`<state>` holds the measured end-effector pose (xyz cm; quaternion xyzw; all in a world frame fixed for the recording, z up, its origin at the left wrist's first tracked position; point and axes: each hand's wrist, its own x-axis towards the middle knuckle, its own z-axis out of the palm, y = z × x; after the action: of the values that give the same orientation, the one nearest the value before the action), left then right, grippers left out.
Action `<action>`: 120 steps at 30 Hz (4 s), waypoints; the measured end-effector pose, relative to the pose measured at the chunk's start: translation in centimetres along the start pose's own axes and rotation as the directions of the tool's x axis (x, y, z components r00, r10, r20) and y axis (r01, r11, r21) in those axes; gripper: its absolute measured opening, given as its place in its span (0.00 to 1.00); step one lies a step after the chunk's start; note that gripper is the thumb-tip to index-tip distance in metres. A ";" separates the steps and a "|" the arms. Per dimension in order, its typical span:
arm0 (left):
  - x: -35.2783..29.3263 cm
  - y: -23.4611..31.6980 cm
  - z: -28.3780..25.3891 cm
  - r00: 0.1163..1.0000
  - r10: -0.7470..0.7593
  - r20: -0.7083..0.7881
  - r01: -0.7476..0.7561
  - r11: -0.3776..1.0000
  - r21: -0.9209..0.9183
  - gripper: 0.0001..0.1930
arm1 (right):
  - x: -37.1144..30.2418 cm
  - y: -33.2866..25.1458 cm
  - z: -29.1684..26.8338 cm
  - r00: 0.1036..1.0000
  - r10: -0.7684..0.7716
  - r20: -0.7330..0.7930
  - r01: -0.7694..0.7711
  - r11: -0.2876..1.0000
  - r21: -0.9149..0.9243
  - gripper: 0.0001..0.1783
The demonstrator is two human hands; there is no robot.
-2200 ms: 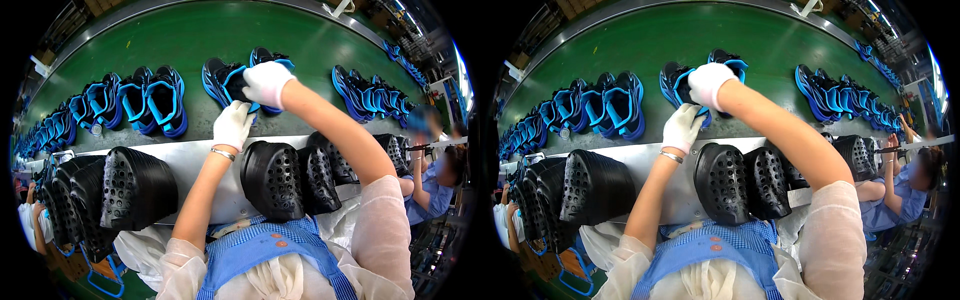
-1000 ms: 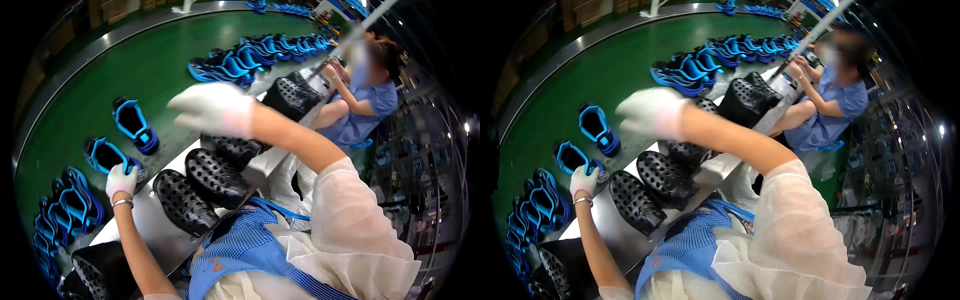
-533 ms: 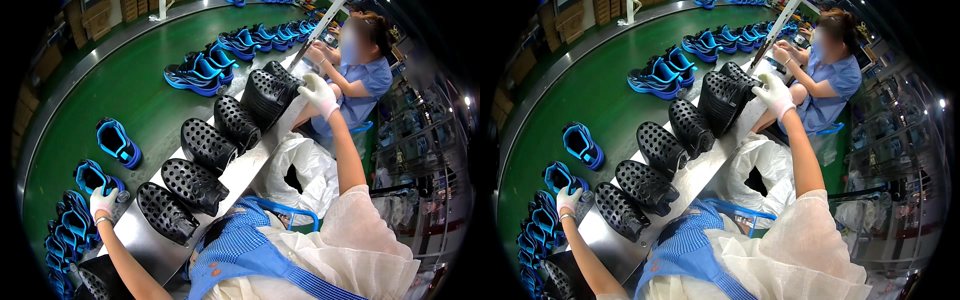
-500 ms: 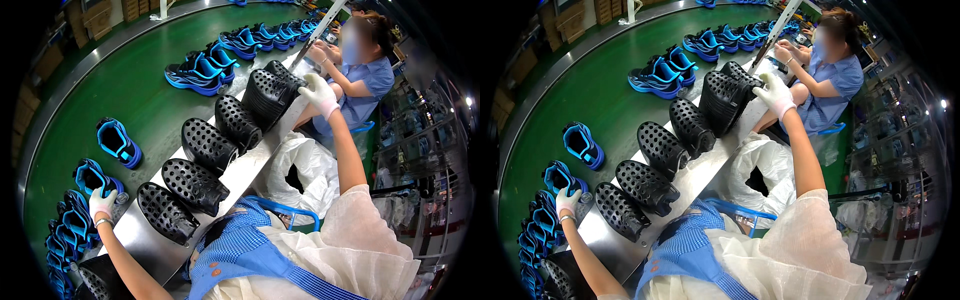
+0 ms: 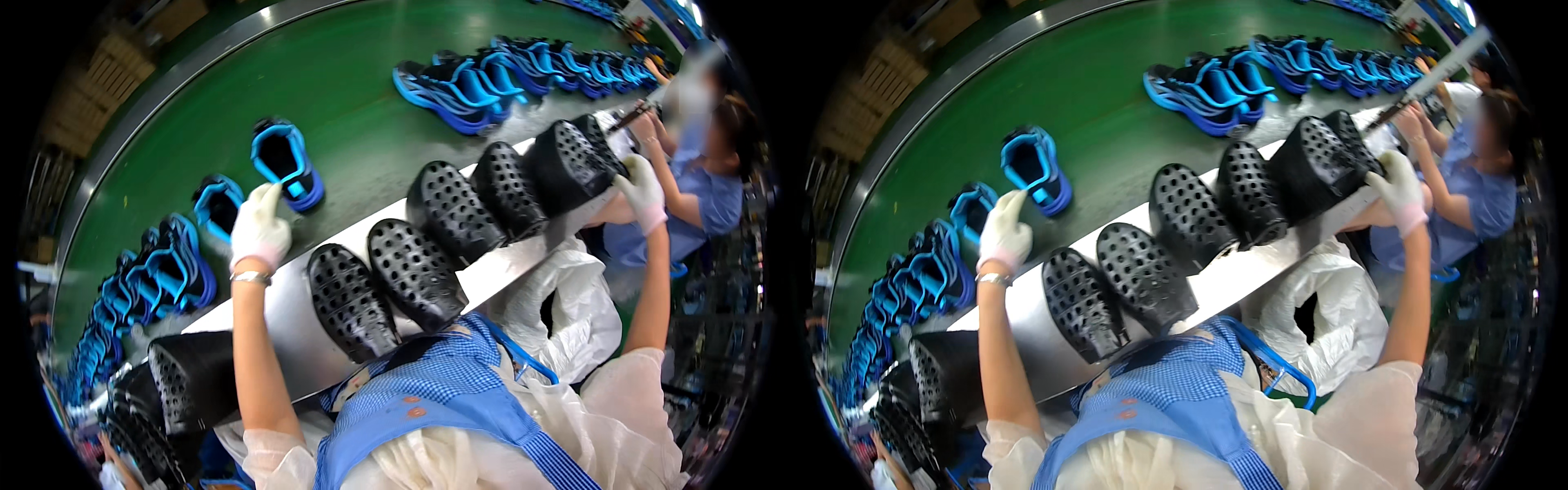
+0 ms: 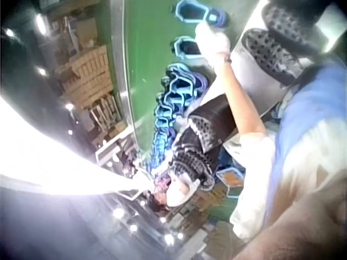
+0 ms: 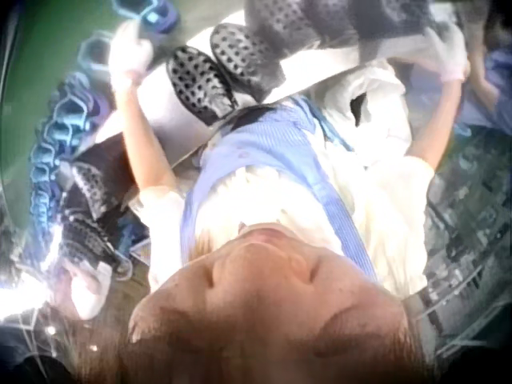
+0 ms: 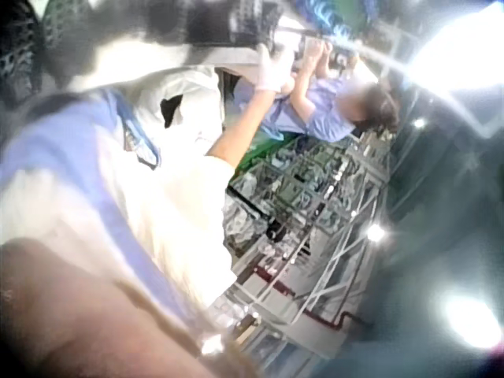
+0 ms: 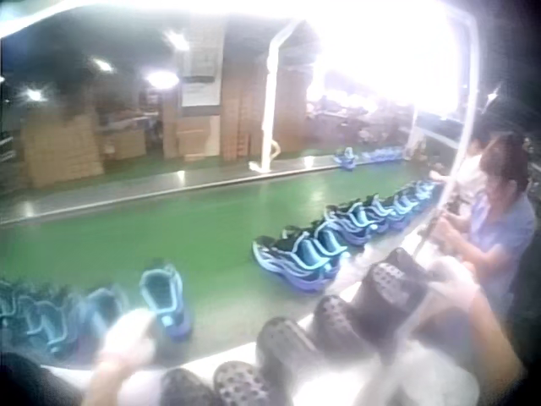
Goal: The person fits black plastic components into blue and black sneakers on an assembly line. They pick up a component by hand, press it into the shoe, and place the assembled shoe back onto the conveyor belt.
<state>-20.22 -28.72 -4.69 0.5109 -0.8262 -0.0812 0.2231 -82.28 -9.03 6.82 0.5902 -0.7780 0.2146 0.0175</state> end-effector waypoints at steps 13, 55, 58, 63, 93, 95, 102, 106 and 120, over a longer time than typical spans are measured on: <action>1.6 -1.5 0.4 0.957 -0.247 0.152 0.254 0.967 -0.034 0.21 | 0.6 -3.2 -2.4 0.999 0.039 0.018 -0.039 0.998 -0.041 0.17; -4.1 4.6 -2.1 0.944 -0.313 0.107 0.111 -0.005 -0.994 0.35 | 0.7 -43.9 15.4 0.633 -0.624 0.458 0.348 0.758 0.551 0.28; -4.0 5.1 -2.0 0.919 -0.379 0.110 0.044 -0.180 -0.983 0.27 | 0.3 -44.1 15.8 0.645 -0.614 0.455 0.333 0.762 0.555 0.28; -3.4 6.8 -2.2 0.892 -0.435 0.124 -0.124 -0.498 -0.858 0.29 | -0.4 -44.8 15.3 0.677 -0.629 0.382 0.418 0.756 0.504 0.27; -5.7 2.9 2.3 0.878 -0.392 -0.275 0.182 0.804 -0.565 0.21 | 5.5 -45.2 17.8 0.575 -0.666 0.476 0.690 0.707 0.156 0.25; -5.7 2.4 2.9 0.897 -0.391 -0.205 0.227 0.806 -0.547 0.17 | 6.4 -46.3 18.4 0.497 -0.647 0.578 0.706 0.689 0.163 0.26; -4.9 1.7 3.4 0.883 -0.398 -0.249 0.255 0.852 -0.458 0.12 | 7.2 -53.3 22.3 0.511 -0.506 0.695 0.759 0.645 -0.088 0.20; -4.5 1.3 2.9 0.907 -0.406 -0.109 0.327 0.845 -0.423 0.12 | 5.9 -55.2 26.4 0.532 -0.469 0.705 0.752 0.644 -0.139 0.16; 1.2 -0.7 1.9 0.755 -0.353 0.552 0.445 0.895 -0.036 0.21 | 6.4 -54.6 32.1 0.569 -0.375 0.732 0.420 0.898 0.133 0.26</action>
<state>-20.98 -30.32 -6.29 0.6125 -0.7167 -0.3336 0.0045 -26.45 -37.79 -3.38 0.7838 -0.5694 -0.0751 -0.2362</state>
